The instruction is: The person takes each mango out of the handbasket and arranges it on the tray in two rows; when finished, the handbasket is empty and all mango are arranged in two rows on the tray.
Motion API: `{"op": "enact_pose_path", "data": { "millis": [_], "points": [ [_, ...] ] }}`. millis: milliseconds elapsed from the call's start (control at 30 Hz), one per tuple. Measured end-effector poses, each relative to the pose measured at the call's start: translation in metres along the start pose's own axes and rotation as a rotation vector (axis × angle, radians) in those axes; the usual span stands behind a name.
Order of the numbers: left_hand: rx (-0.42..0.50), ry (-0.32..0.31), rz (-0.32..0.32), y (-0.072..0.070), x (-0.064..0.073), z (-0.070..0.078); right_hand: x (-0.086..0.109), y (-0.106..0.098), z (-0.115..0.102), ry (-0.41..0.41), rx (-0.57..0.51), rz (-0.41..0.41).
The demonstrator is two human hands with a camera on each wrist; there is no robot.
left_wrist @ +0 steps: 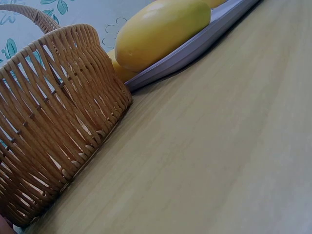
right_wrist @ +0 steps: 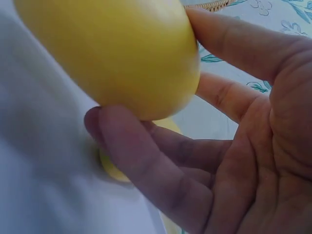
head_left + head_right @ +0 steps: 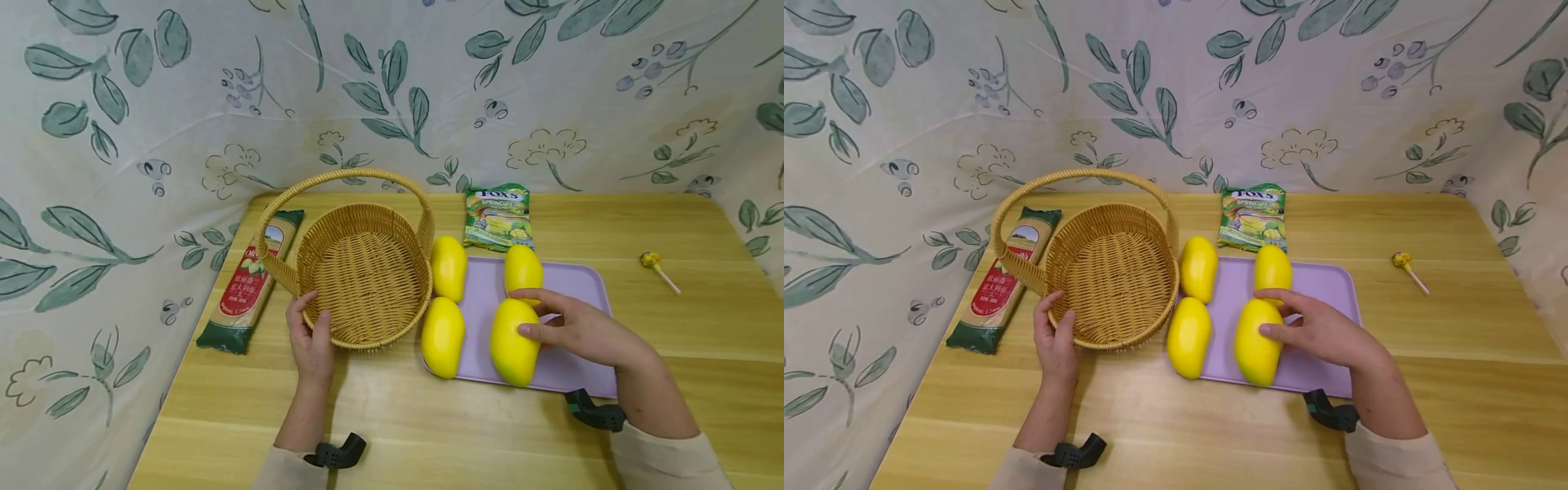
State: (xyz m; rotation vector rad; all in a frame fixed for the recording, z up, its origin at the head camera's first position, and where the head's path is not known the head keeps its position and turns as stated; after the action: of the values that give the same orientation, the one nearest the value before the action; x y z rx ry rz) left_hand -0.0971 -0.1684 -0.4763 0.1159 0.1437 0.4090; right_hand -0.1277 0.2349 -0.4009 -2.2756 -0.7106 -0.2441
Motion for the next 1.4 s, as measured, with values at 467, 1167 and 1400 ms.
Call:
{"op": "enact_pose_path", "data": {
  "millis": [467,1167,1400],
  "points": [
    [-0.012,0.009,0.01,-0.002,-0.001,0.002,-0.003,0.006,0.012,0.02,0.049,-0.047],
    [-0.017,-0.021,0.014,-0.004,-0.002,0.002,-0.003,0.009,0.012,0.023,0.089,-0.04],
    [-0.023,-0.006,0.029,-0.004,-0.003,0.004,-0.002,0.009,0.011,0.041,0.098,-0.036]
  ]
}}
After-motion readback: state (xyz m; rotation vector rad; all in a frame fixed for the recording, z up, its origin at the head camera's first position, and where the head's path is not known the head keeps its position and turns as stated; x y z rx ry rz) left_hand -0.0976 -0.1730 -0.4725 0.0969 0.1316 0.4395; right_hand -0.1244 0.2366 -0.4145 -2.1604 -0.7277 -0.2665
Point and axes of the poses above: each hand's wrist, its own x-axis away from the middle knuckle, its own y-axis out of the palm, z = x × y, the point moved 3 cm from there along -x, towards the middle knuckle, and after that the axes turned 3 degrees about -y, right-handed, at the moved point
